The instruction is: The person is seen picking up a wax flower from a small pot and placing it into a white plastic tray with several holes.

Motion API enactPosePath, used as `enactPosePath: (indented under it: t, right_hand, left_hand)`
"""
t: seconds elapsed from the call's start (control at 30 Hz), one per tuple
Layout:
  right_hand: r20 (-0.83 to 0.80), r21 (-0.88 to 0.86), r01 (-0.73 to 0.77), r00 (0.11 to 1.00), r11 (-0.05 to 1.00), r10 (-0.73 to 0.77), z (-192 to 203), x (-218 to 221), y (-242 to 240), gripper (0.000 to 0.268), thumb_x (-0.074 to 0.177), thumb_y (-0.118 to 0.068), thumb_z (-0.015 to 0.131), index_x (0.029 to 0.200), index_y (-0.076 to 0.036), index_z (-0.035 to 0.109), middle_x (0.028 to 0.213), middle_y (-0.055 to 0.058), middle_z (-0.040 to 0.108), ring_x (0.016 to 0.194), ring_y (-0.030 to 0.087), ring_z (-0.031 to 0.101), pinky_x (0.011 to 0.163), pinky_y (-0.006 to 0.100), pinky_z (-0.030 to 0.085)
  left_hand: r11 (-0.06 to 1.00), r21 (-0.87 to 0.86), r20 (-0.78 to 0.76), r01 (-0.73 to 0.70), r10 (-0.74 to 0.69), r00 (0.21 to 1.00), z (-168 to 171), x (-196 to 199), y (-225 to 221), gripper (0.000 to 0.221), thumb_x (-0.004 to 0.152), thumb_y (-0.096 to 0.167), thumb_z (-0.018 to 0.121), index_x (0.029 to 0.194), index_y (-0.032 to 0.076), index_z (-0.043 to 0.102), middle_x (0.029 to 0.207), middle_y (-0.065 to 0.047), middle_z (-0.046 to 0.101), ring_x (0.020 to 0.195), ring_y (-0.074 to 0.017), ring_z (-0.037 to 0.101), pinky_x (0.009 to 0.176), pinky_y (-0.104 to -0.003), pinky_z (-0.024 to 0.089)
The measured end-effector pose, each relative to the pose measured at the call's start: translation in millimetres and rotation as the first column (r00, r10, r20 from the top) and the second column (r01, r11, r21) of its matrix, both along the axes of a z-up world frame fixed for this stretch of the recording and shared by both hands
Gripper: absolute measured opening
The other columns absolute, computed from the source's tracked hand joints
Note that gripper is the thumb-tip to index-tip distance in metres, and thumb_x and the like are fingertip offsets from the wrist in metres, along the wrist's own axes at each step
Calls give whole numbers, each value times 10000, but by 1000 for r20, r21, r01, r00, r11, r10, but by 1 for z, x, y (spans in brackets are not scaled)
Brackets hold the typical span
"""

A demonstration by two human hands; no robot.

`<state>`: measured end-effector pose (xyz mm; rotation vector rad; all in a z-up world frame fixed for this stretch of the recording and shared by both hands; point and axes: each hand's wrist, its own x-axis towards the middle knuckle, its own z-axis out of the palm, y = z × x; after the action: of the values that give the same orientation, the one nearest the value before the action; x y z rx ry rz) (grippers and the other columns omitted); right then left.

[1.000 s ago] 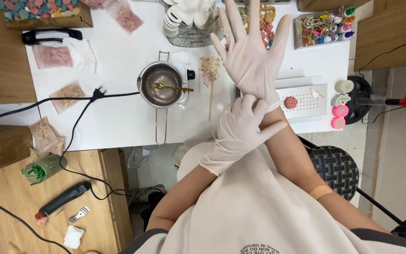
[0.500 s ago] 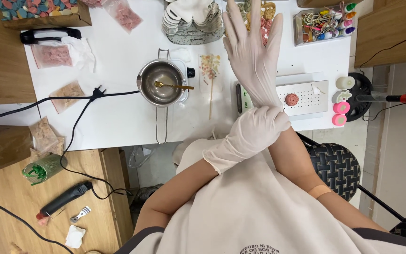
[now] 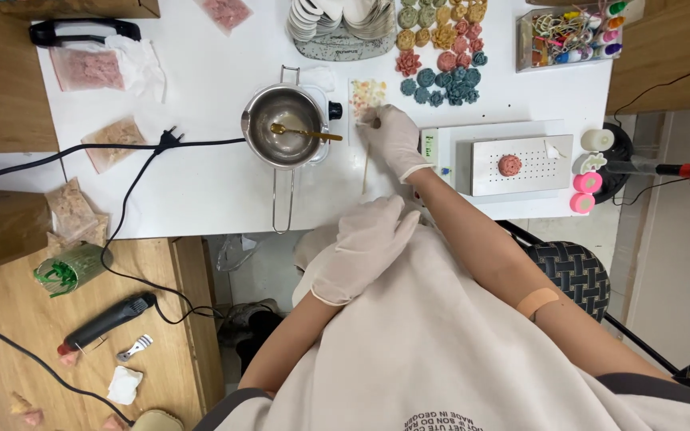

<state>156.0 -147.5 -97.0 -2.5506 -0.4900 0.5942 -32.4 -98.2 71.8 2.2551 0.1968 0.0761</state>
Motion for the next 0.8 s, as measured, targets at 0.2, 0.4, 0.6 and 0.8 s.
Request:
enactPosePath:
  t: [0.2, 0.4, 0.6, 0.8]
  right_hand:
    - [151, -151, -32, 987, 988, 55, -14, -12, 12, 292, 752, -315, 847, 896, -88, 733, 976, 151, 715, 892, 357, 695, 796, 452, 543]
    - [-11, -171, 39, 999, 984, -42, -10, -11, 10, 221, 823, -320, 823, 926, -135, 758, 929, 121, 747, 890, 333, 711, 818, 429, 550]
    - [90, -166, 15, 996, 986, 0, -23, -13, 8, 231, 799, -322, 827, 906, -126, 766, 937, 124, 742, 864, 340, 711, 779, 442, 549]
    - [284, 20, -55, 958, 998, 47, -27, -11, 3, 219, 848, -257, 802, 962, -83, 734, 931, 180, 715, 812, 364, 691, 695, 449, 544]
  left_hand:
    - [989, 16, -103, -147, 148, 984, -7, -15, 25, 248, 981, 306, 639, 929, 63, 625, 816, -126, 681, 758, -344, 666, 684, -488, 509]
    - [988, 27, -130, -151, 153, 980, -7, -11, 39, 233, 969, 307, 635, 931, 78, 648, 825, -120, 696, 761, -340, 674, 678, -480, 516]
    - [989, -11, -163, -150, 146, 976, -5, -3, 50, 248, 979, 323, 635, 945, 78, 655, 820, -114, 697, 775, -333, 681, 702, -480, 522]
    - [921, -287, -282, -263, 181, 942, 17, -3, 70, 252, 987, 304, 611, 1045, 67, 675, 916, -109, 731, 825, -291, 703, 753, -416, 536]
